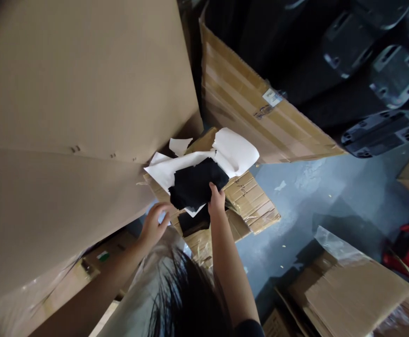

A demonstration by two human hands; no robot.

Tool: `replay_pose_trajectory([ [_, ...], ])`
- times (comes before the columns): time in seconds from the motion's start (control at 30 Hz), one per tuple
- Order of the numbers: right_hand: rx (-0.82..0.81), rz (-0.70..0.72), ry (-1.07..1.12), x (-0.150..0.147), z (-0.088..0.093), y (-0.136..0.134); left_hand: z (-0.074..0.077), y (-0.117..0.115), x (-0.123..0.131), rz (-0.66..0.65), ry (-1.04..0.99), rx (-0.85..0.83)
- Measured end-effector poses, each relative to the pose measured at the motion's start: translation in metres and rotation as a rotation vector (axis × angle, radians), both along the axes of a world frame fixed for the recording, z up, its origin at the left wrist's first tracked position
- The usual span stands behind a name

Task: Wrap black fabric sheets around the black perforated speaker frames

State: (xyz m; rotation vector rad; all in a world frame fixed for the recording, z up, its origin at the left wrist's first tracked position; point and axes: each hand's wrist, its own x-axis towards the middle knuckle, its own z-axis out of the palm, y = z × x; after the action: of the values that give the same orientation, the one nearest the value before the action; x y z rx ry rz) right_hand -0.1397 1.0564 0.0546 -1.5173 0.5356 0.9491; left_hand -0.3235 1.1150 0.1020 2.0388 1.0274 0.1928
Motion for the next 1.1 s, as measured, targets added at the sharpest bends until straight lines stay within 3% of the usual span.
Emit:
replay_pose_trajectory([
  [0.1,-0.058,0.066,-0.065,0.002,0.003,-0.003,-0.008,0.02,0.014,0.202,0.064,-0.043],
  [0.17,-0.122,0.119,-0.138,0.004,0.005,-0.006,-0.013,0.033,0.03,0.249,0.094,-0.043],
  [0.4,-0.366,0.336,-0.5,-0.001,0.022,-0.031,-0.018,0.07,0.089,-0.053,0.248,0.002],
  [0.57,-0.493,0.696,-1.028,0.012,0.02,-0.02,-0.018,0.086,0.101,-0.064,0.341,-0.077],
  [0.83,-0.557,0.814,-1.097,0.036,0.007,-0.001,-0.021,0.089,0.097,-0.024,0.252,-0.246],
  [0.93,-0.468,0.797,-1.185,0.034,0.012,0.003,-0.005,0.091,0.094,0.012,0.07,-0.394],
  [1.0,-0.283,0.744,-1.184,0.032,0.019,0.008,0.014,0.093,0.094,0.038,-0.16,-0.62],
  [1.1,0.123,0.583,-0.864,0.034,0.035,0.017,0.047,0.096,0.099,0.076,-0.417,-0.983],
])
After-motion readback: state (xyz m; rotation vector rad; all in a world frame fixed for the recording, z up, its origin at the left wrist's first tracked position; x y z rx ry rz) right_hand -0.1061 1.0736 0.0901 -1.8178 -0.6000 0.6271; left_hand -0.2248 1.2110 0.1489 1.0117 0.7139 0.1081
